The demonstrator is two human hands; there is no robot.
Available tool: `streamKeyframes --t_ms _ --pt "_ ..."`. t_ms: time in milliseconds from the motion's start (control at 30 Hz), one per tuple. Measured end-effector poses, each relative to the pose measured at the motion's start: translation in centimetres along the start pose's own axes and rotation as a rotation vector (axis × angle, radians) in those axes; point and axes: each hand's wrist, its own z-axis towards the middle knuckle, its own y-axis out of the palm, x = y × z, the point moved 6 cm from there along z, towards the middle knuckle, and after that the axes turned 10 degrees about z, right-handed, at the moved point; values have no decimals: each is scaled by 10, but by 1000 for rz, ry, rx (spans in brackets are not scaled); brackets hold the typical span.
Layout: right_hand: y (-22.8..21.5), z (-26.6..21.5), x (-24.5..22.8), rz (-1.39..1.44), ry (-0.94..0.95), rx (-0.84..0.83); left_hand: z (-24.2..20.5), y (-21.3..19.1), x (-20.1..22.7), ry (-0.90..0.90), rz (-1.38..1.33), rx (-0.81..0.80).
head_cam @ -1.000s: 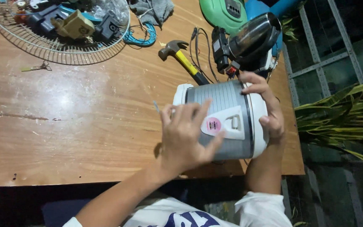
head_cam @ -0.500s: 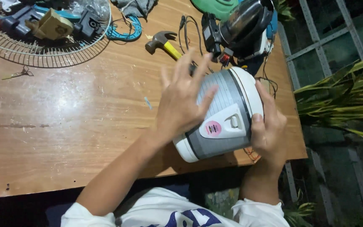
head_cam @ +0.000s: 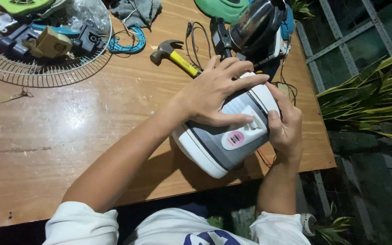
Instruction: Testing internal components with a multimeter and reassembling the base and outer shell of a rice cooker.
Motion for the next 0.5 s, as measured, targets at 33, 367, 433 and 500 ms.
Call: streamKeyframes --t_ms 33,367,433,500 --pt "-3 -2 13 -2 2 2 1 1 1 3 -2 0" --pt "-1 9 -5 102 255 -7 14 6 19 -195 -73 16" --pt "5 7 -8 120 250 36 6 -4 27 -196 -52 68" --pt "9 5 -14 180 222 163 -1 -19 32 -184 -73 151"
